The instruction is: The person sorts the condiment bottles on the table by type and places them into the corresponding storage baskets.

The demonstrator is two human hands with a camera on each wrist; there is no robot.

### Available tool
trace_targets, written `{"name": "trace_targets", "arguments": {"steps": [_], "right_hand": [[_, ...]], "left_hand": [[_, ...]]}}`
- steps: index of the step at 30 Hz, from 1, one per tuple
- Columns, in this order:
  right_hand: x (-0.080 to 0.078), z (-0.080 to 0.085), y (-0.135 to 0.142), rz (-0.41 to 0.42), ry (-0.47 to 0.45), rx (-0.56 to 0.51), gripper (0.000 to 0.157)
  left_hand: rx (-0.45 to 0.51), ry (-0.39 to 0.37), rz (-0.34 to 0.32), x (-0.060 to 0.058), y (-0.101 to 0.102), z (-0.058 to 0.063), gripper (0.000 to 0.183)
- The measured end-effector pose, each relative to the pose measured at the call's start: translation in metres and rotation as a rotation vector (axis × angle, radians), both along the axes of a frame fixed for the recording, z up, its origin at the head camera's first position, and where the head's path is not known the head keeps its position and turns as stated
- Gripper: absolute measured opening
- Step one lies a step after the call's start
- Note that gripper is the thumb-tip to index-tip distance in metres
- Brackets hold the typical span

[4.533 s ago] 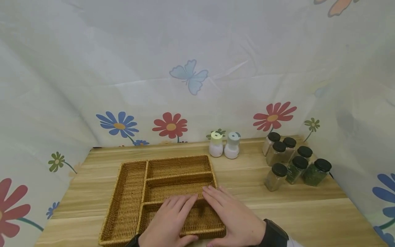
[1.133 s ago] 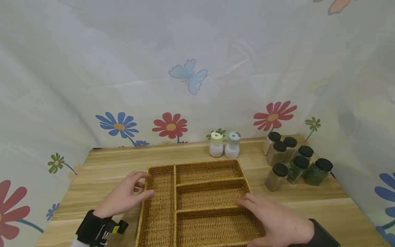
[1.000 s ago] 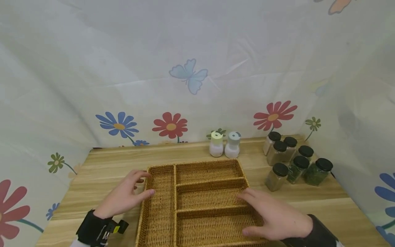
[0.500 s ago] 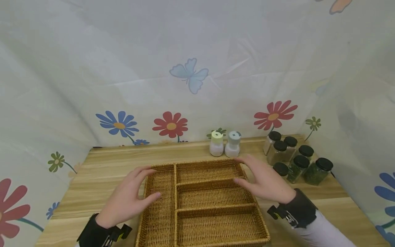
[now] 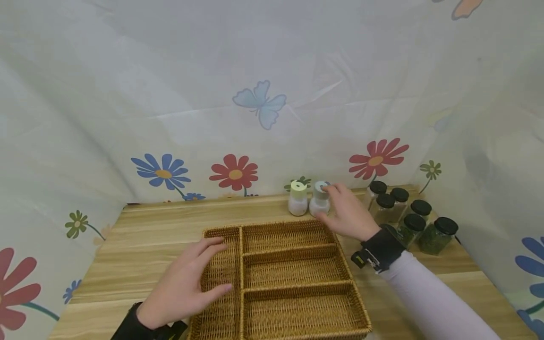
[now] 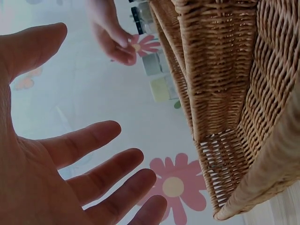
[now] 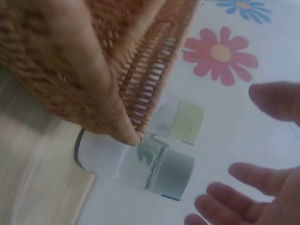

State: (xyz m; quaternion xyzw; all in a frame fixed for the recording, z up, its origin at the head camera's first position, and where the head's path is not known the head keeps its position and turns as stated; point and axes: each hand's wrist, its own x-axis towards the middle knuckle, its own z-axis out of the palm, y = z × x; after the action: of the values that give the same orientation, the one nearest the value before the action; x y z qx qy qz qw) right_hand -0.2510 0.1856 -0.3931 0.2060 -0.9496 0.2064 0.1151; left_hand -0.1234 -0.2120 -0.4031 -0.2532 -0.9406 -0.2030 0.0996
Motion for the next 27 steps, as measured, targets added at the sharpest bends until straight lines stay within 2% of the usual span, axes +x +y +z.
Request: {"name": "trace_targets", "arguments": {"steps": [5,11,19,27], "right_hand": [[-0.015,0.004,-0.002,-0.062,-0.028,-0.021,0.072],[-0.034,0.006,-0.003,-0.07,-0.059,0.006,0.07],[-0.057,-0.007,-0.001,-0.136,-0.144,0.04,0.074],[-0.065,-0.018,-0.002,-0.151,-0.171,-0.018,0.069]], "left_hand": [[-0.007,-0.015,-0.021,0.003,0.005,0.0,0.079],[-0.006,-0.01,-0.041,0.008,0.011,-0.001,0.077],[-0.027,-0.021,-0.054,0.011,0.014,-0.003,0.079],[-0.031,-0.015,-0.065,0.011,0.016,-0.004,0.077]]}}
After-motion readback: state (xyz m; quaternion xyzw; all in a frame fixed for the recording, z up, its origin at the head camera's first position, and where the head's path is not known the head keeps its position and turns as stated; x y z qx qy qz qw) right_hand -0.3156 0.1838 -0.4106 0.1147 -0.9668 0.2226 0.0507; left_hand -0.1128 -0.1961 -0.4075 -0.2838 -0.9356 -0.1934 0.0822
